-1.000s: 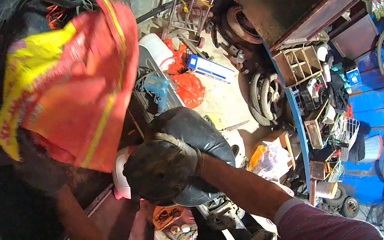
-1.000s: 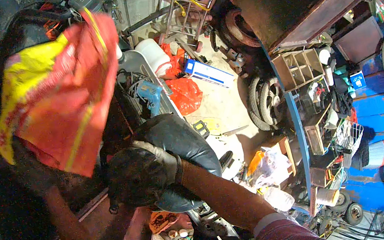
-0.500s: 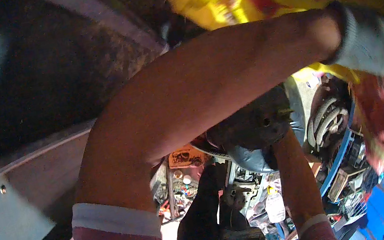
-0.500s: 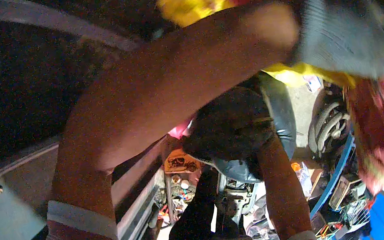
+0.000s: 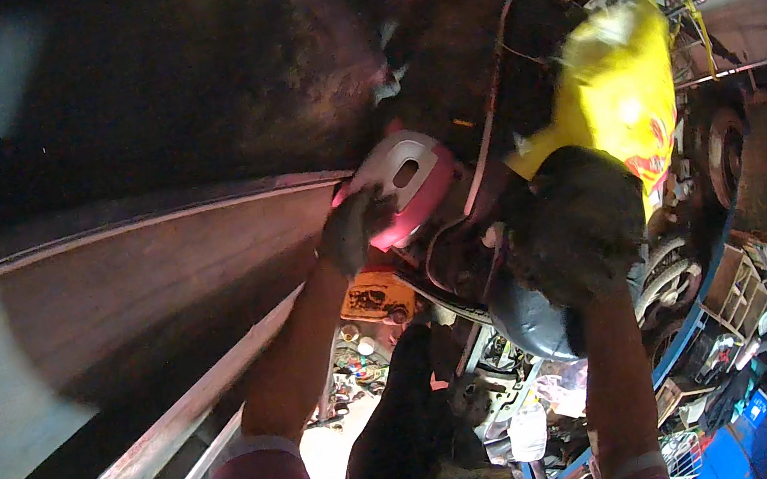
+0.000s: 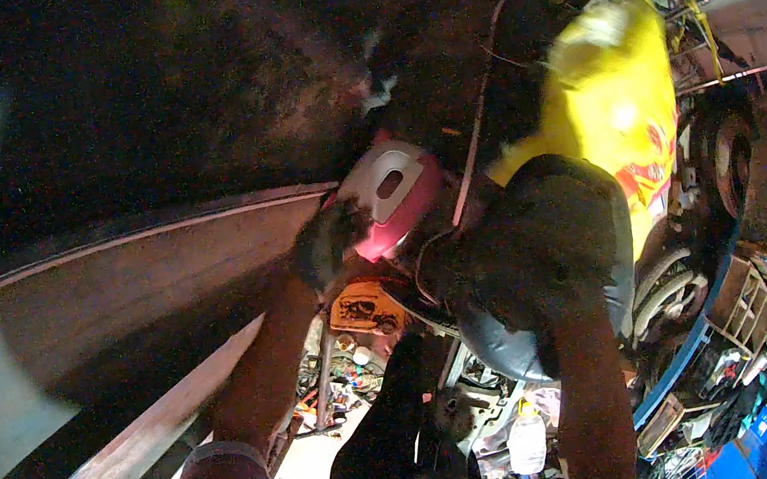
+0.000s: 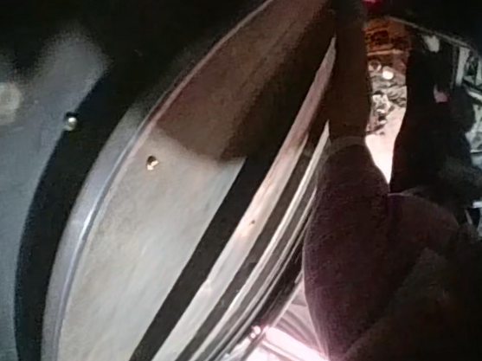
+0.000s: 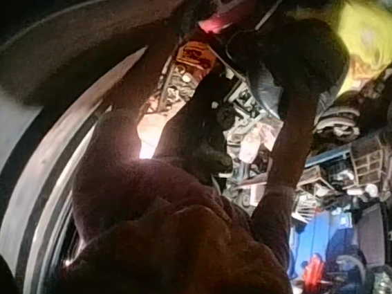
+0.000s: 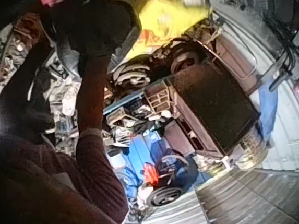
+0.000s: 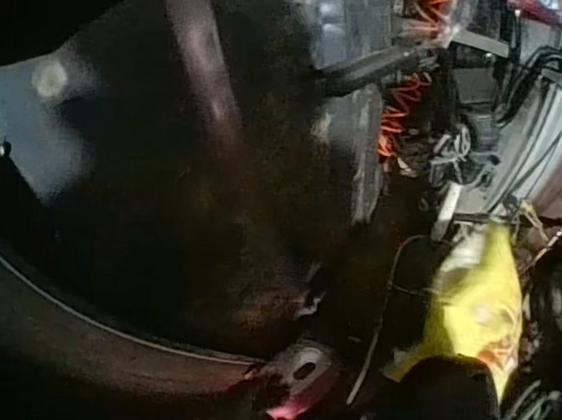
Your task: The person picks up a mechanical part, sits on the floor, and uses a metal rod to clean or adjust its interior. They then stand up, walk outside, and continue inspecting the part while holding it with both hands.
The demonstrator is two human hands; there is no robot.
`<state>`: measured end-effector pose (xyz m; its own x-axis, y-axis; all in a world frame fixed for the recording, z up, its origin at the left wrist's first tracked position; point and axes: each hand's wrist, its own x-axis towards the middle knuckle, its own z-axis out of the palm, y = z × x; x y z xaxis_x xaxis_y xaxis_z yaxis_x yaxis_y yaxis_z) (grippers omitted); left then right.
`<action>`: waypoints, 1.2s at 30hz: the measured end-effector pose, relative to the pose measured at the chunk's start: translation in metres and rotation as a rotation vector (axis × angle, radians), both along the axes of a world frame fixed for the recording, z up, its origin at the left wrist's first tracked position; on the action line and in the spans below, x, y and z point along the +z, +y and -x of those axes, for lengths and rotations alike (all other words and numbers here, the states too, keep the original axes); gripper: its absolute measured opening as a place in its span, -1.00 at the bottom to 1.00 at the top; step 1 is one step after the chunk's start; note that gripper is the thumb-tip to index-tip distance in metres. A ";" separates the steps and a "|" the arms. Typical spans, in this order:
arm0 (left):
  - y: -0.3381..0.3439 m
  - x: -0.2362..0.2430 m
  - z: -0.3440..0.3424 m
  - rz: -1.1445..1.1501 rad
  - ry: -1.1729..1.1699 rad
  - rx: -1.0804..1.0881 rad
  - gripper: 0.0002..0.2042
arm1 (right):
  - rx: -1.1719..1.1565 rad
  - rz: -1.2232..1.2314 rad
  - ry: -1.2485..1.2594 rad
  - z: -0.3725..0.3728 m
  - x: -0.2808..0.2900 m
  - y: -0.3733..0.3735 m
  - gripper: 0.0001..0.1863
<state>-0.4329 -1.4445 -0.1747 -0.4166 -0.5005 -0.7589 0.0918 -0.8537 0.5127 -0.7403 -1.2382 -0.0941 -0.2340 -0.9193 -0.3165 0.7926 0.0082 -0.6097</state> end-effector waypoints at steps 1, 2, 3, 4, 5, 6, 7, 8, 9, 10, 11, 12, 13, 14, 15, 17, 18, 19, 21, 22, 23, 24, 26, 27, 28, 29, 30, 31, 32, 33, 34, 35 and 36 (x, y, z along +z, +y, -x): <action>0.021 -0.041 -0.035 -0.155 -0.045 0.053 -0.67 | 0.004 0.003 -0.011 0.001 0.001 0.000 -0.48; 0.040 -0.093 -0.062 -0.158 -0.112 0.093 -0.59 | -0.006 0.009 -0.011 0.002 0.002 0.002 -0.48; 0.054 -0.124 -0.073 -0.173 -0.169 0.109 -0.59 | -0.013 0.019 -0.020 0.004 0.004 0.004 -0.47; 0.061 -0.138 -0.078 -0.186 -0.200 0.145 -0.59 | -0.010 0.036 -0.030 0.005 0.005 0.001 -0.47; 0.066 -0.152 -0.081 -0.195 -0.216 0.184 -0.59 | -0.004 0.050 -0.046 0.005 0.005 0.001 -0.47; 0.071 -0.164 -0.077 -0.204 -0.213 0.223 -0.59 | 0.000 0.059 -0.050 0.006 0.007 -0.001 -0.47; 0.071 -0.172 -0.071 -0.206 -0.202 0.264 -0.58 | 0.007 0.068 -0.063 0.005 0.008 -0.002 -0.47; 0.071 -0.180 -0.064 -0.208 -0.185 0.299 -0.58 | 0.010 0.079 -0.072 0.005 0.008 -0.003 -0.46; 0.071 -0.188 -0.056 -0.214 -0.165 0.333 -0.58 | 0.014 0.082 -0.085 0.005 0.009 -0.003 -0.46; 0.068 -0.193 -0.048 -0.215 -0.146 0.364 -0.58 | 0.016 0.088 -0.095 0.004 0.011 -0.001 -0.46; 0.069 -0.199 -0.038 -0.219 -0.125 0.399 -0.58 | 0.020 0.095 -0.106 0.004 0.012 0.001 -0.46; 0.070 -0.202 -0.029 -0.222 -0.106 0.427 -0.57 | 0.017 0.097 -0.111 0.004 0.013 0.003 -0.46; 0.071 -0.205 -0.023 -0.222 -0.095 0.454 -0.57 | 0.019 0.100 -0.122 0.004 0.015 0.005 -0.46; 0.073 -0.206 -0.019 -0.223 -0.082 0.476 -0.57 | 0.024 0.101 -0.128 0.004 0.015 0.004 -0.45; 0.071 -0.208 -0.015 -0.219 -0.069 0.488 -0.57 | 0.027 0.110 -0.139 0.004 0.017 0.001 -0.45; 0.078 -0.205 -0.016 -0.212 -0.081 0.463 -0.56 | 0.043 0.117 -0.153 0.004 0.018 0.000 -0.45; 0.081 -0.201 -0.017 -0.193 -0.107 0.422 -0.56 | 0.050 0.124 -0.157 0.004 0.019 -0.001 -0.45; 0.084 -0.197 -0.020 -0.172 -0.158 0.355 -0.56 | 0.058 0.132 -0.164 0.004 0.021 -0.002 -0.44; 0.086 -0.185 -0.025 -0.125 -0.261 0.220 -0.55 | 0.069 0.156 -0.176 0.006 0.021 -0.005 -0.44; 0.095 -0.165 -0.027 -0.051 -0.253 0.195 -0.59 | 0.080 0.172 -0.182 0.007 0.023 -0.007 -0.44; 0.110 -0.163 -0.038 0.166 -0.289 0.087 -0.61 | 0.091 0.183 -0.190 0.009 0.023 -0.010 -0.44; 0.128 -0.166 -0.054 0.382 -0.329 -0.022 -0.62 | 0.101 0.198 -0.205 0.011 0.026 -0.013 -0.43; 0.160 -0.153 -0.080 0.534 -0.389 -0.097 -0.66 | 0.131 0.223 -0.220 0.011 0.028 -0.016 -0.43; 0.173 -0.134 -0.089 0.474 -0.409 -0.057 -0.68 | 0.146 0.235 -0.225 0.012 0.030 -0.016 -0.43; 0.186 -0.117 -0.099 0.417 -0.433 -0.012 -0.69 | 0.170 0.250 -0.236 0.013 0.031 -0.017 -0.43; 0.201 -0.101 -0.115 0.397 -0.422 0.012 -0.70 | 0.198 0.263 -0.245 0.012 0.034 -0.018 -0.42; 0.215 -0.087 -0.136 0.382 -0.412 0.037 -0.71 | 0.228 0.276 -0.255 0.011 0.036 -0.021 -0.42; 0.231 -0.072 -0.160 0.367 -0.407 0.068 -0.71 | 0.268 0.293 -0.268 0.009 0.038 -0.025 -0.42; 0.253 -0.059 -0.184 0.309 -0.416 0.021 -0.73 | 0.302 0.307 -0.281 0.007 0.041 -0.027 -0.42; 0.278 -0.043 -0.212 0.253 -0.438 -0.012 -0.75 | 0.348 0.329 -0.303 0.004 0.041 -0.032 -0.42; 0.304 -0.036 -0.245 0.429 -0.595 -0.393 -0.79 | 0.390 0.341 -0.314 0.001 0.045 -0.036 -0.41; 0.326 -0.020 -0.263 0.294 -0.584 -0.417 -0.78 | 0.425 0.361 -0.324 -0.001 0.049 -0.038 -0.41; 0.350 -0.003 -0.281 0.159 -0.582 -0.436 -0.78 | 0.460 0.376 -0.322 -0.006 0.053 -0.042 -0.41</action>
<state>-0.1518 -1.0942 -0.1775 -0.1549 -0.5040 -0.8497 -0.5623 -0.6622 0.4953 -0.7347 -1.2805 -0.0414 0.2603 -0.9639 0.0561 0.9018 0.2220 -0.3709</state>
